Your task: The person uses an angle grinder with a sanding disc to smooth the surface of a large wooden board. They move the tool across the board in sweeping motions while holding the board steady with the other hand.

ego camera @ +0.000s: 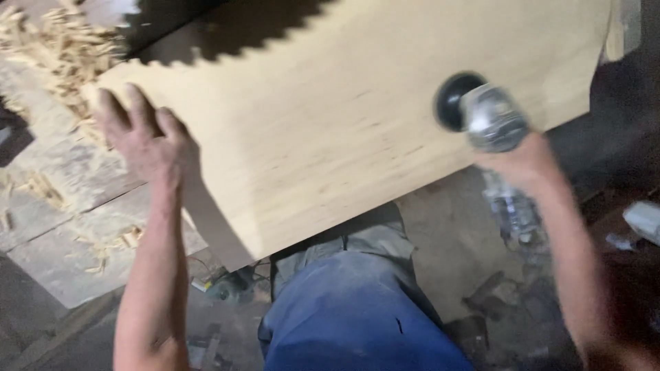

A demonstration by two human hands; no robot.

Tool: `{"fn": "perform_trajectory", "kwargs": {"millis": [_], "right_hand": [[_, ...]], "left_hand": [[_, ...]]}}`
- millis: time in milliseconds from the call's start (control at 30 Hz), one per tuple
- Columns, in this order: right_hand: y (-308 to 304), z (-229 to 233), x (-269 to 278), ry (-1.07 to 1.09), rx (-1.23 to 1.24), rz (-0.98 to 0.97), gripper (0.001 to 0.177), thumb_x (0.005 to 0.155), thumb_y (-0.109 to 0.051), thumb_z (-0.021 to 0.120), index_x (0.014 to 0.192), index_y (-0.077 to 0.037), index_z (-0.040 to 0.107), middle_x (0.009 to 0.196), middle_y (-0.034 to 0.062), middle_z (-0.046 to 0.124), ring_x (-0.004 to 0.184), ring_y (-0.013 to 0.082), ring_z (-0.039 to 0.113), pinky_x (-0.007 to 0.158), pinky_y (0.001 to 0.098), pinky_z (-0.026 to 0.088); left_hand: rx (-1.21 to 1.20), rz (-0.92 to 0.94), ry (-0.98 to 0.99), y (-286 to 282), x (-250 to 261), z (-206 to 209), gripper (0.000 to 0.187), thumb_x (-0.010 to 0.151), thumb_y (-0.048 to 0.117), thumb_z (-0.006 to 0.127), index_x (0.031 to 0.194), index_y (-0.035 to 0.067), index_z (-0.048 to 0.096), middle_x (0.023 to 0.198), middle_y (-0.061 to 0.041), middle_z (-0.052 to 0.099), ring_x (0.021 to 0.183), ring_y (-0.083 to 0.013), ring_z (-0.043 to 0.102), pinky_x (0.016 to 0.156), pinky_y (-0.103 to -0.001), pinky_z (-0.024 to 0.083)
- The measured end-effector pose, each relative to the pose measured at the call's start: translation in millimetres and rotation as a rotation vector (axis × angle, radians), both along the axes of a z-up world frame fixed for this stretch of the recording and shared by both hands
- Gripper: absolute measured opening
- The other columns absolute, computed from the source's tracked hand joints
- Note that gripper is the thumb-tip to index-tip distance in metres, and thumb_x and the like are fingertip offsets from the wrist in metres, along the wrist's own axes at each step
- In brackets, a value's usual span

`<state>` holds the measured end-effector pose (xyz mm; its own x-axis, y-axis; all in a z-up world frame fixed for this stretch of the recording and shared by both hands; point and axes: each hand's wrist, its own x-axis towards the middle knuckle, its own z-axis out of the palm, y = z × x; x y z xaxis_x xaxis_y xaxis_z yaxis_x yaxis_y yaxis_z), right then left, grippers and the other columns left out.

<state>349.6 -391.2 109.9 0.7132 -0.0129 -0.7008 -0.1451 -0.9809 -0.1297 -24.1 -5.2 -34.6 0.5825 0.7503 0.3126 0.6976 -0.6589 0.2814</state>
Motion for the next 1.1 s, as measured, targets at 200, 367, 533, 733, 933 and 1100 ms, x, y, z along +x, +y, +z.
{"fn": "perform_trajectory", "kwargs": {"millis": [200,367,533,733,933,1100], "right_hand": [[114,24,-118,0.141,-0.027,0.408,0.079,0.056,-0.038,0.093,0.123,-0.002,0.071,0.123,0.0214,0.071,0.122,0.0386,0.063,0.100,0.0547,0.050],[171,12,-167,0.180,-0.024,0.651,0.071,0.055,-0.051,0.087,0.114,-0.016,0.074,0.113,0.0114,0.075,0.114,0.0309,0.069,0.097,0.0446,0.055],[177,14,-127,0.098,0.016,0.562,0.067,0.058,-0.043,0.088,0.113,-0.008,0.075,0.111,0.0184,0.075,0.113,0.0355,0.069,0.094,0.0492,0.054],[148,11,2,-0.003,0.191,0.389,0.041,0.073,-0.030,0.085,0.103,-0.006,0.072,0.093,0.0197,0.071,0.082,0.0318,0.065,0.068,0.0449,0.052],[101,-21,125,-0.001,0.300,0.259,0.013,0.090,-0.019,0.075,0.097,-0.013,0.066,0.081,0.0097,0.068,0.063,0.0199,0.064,0.051,0.0375,0.053],[118,12,53,0.053,0.331,0.262,0.023,0.088,-0.006,0.072,0.108,-0.008,0.060,0.088,0.0183,0.068,0.067,0.0293,0.066,0.057,0.0434,0.055]], "left_hand": [[-0.126,0.228,0.059,-11,-23,-19,0.052,0.100,0.034,0.074,0.148,0.017,0.063,0.154,-0.017,0.038,0.141,-0.0524,0.024,0.116,-0.062,0.029],[0.074,0.116,-0.327,-102,-54,8,0.042,0.092,0.023,0.078,0.131,0.011,0.069,0.138,-0.023,0.059,0.121,-0.0448,0.059,0.100,-0.055,0.045],[-0.246,0.382,-0.233,-243,-141,-2,0.048,0.088,0.031,0.077,0.133,0.017,0.066,0.139,-0.011,0.055,0.130,-0.0295,0.053,0.110,-0.045,0.043],[-1.045,0.820,-0.174,-253,-154,13,0.065,0.092,0.052,0.058,0.141,0.010,0.055,0.131,-0.016,0.059,0.125,-0.0339,0.057,0.102,-0.046,0.047],[-1.127,0.976,-0.209,-244,-121,12,0.063,0.086,0.062,0.060,0.105,0.003,0.071,0.104,-0.016,0.074,0.097,-0.0302,0.068,0.081,-0.042,0.049],[-1.190,1.030,-0.251,-355,-130,10,0.051,0.088,0.050,0.062,0.113,0.006,0.072,0.112,-0.016,0.077,0.105,-0.0301,0.071,0.087,-0.044,0.052]]}}
